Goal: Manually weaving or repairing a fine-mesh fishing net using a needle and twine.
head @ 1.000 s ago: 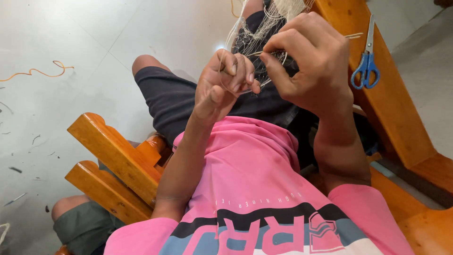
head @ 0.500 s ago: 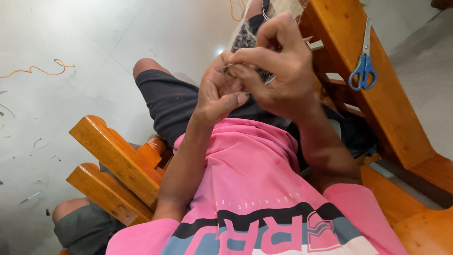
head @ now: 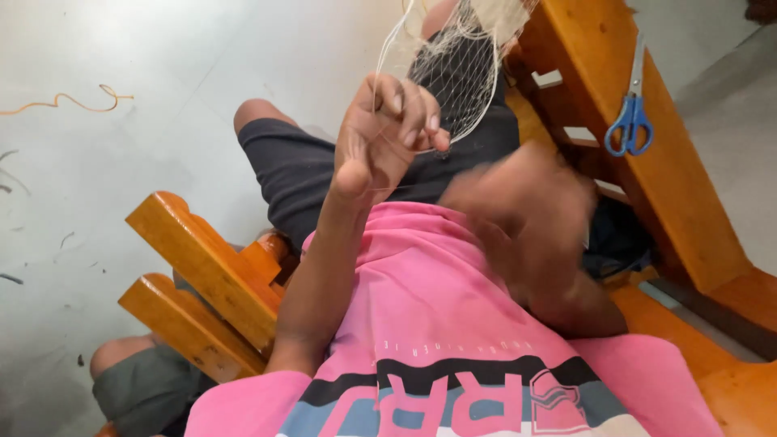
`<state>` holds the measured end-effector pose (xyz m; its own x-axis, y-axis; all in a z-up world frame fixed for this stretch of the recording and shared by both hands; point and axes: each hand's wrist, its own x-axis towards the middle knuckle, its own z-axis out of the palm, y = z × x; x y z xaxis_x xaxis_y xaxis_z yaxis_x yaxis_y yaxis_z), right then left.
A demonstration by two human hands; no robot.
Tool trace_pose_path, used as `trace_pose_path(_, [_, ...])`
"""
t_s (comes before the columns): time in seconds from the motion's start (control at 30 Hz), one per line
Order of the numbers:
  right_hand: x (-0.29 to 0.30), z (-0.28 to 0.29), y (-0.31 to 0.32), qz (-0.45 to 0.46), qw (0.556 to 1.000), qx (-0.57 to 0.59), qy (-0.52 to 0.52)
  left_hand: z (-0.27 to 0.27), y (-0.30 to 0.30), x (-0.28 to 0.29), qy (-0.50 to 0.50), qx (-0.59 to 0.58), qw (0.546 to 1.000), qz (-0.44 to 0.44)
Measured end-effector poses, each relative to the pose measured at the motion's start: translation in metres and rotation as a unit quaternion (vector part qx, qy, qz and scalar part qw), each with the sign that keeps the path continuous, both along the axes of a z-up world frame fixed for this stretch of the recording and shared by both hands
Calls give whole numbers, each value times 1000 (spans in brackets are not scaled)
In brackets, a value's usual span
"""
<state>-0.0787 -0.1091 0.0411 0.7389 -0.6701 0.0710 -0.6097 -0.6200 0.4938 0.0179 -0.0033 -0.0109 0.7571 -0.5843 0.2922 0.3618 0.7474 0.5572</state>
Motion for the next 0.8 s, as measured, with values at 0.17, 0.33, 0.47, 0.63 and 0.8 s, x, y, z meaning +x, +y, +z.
trace_pose_path(0.17, [45,28,-60,406,675,531,-312,3,-7,-3,-59,41,997,35])
trace_pose_path(0.33, [61,21,-61,456,634,553,-290,1,-3,-1,-82,67,994,33])
trace_pose_path(0.47, [65,16,-67,467,550,625,-299,7,-6,0,-88,61,994,16])
trace_pose_path(0.63, [64,13,-73,466,485,673,-308,7,-9,1,-59,47,997,-30])
trace_pose_path(0.8, [63,19,-70,482,399,716,-310,7,-6,2,-32,46,997,-57])
